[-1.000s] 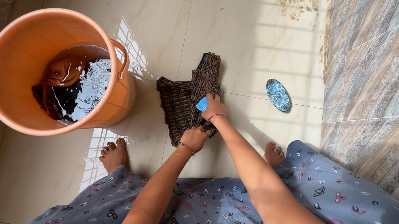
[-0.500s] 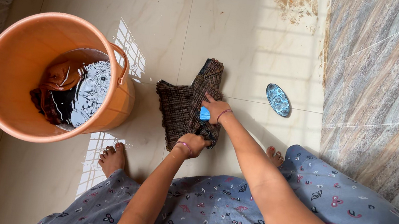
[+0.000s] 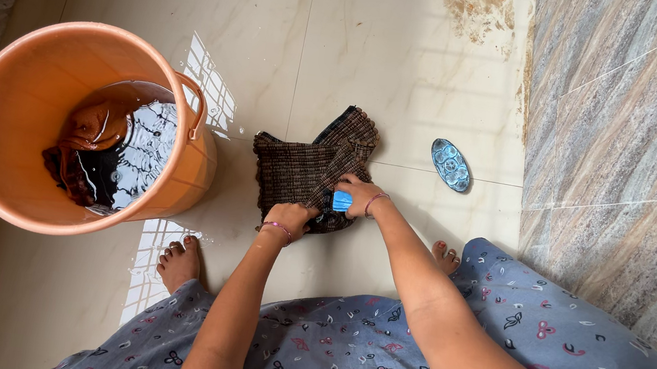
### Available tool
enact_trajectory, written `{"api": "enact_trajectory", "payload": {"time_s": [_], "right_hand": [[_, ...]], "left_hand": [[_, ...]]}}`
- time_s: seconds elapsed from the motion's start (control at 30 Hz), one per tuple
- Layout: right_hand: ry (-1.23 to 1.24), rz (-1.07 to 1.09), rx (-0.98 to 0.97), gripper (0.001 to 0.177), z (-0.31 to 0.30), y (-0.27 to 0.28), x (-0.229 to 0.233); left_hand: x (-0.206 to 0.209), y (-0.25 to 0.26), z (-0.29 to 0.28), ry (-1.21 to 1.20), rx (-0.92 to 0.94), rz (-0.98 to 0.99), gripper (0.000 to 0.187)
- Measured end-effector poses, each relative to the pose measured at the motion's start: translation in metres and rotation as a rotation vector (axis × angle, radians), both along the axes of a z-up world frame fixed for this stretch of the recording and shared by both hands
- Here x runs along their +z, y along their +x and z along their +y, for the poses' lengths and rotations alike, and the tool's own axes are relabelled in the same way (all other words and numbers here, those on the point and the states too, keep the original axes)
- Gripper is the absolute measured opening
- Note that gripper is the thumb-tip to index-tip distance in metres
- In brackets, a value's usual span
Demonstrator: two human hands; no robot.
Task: The person washes a mat by first soaking it in a bucket of soapy water and then scrubbing its surface with a brush while sitting on the floor.
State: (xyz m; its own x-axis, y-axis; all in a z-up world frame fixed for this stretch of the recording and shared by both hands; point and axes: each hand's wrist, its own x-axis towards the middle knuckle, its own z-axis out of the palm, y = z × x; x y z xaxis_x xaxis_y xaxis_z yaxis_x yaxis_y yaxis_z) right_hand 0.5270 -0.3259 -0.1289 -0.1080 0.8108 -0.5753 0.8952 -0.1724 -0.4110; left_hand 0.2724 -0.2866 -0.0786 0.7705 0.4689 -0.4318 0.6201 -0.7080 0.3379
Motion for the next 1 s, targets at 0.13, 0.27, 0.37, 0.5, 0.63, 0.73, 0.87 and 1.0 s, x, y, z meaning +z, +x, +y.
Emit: {"api": "enact_trajectory", "payload": {"time_s": [0.13,0.27,0.37,0.5,0.63,0.73,0.87,1.0], "right_hand": [[0.03,-0.077,0.034,0.073,-0.018,-0.012,-0.001],[0.017,-0.125,0.045,0.069,-0.013,-0.027,0.03],[0.027,-0.115,0.09,0.071,0.001,-0.031,0.04],[0.094,-0.065,0.313,0.072,0.015,-0.039,0.016],[0.108,-0.117,0.399,0.068,0.007,-0.042,0.009],[0.092,-0.167,0.488,0.065,0.001,-0.039,0.021],[0.096,-0.162,0.543,0.066,-0.009,-0.036,0.02],[0.203,0.052,0.339,0.072,-0.015,-0.034,-0.002]], "left_hand": [[-0.016,-0.002,0.002,-0.223,0.242,0.073,0.049],[-0.05,-0.009,-0.004,-0.263,0.226,0.166,0.044],[-0.061,-0.015,-0.008,-0.227,0.212,0.181,0.036],[-0.061,-0.015,-0.007,-0.207,0.251,0.183,0.036],[-0.064,-0.014,-0.003,-0.251,0.279,0.21,0.038],[-0.062,-0.014,-0.006,-0.271,0.268,0.258,0.038],[-0.056,-0.013,-0.009,-0.27,0.229,0.277,0.036],[-0.05,-0.015,-0.007,0.096,0.029,0.097,0.023]]}}
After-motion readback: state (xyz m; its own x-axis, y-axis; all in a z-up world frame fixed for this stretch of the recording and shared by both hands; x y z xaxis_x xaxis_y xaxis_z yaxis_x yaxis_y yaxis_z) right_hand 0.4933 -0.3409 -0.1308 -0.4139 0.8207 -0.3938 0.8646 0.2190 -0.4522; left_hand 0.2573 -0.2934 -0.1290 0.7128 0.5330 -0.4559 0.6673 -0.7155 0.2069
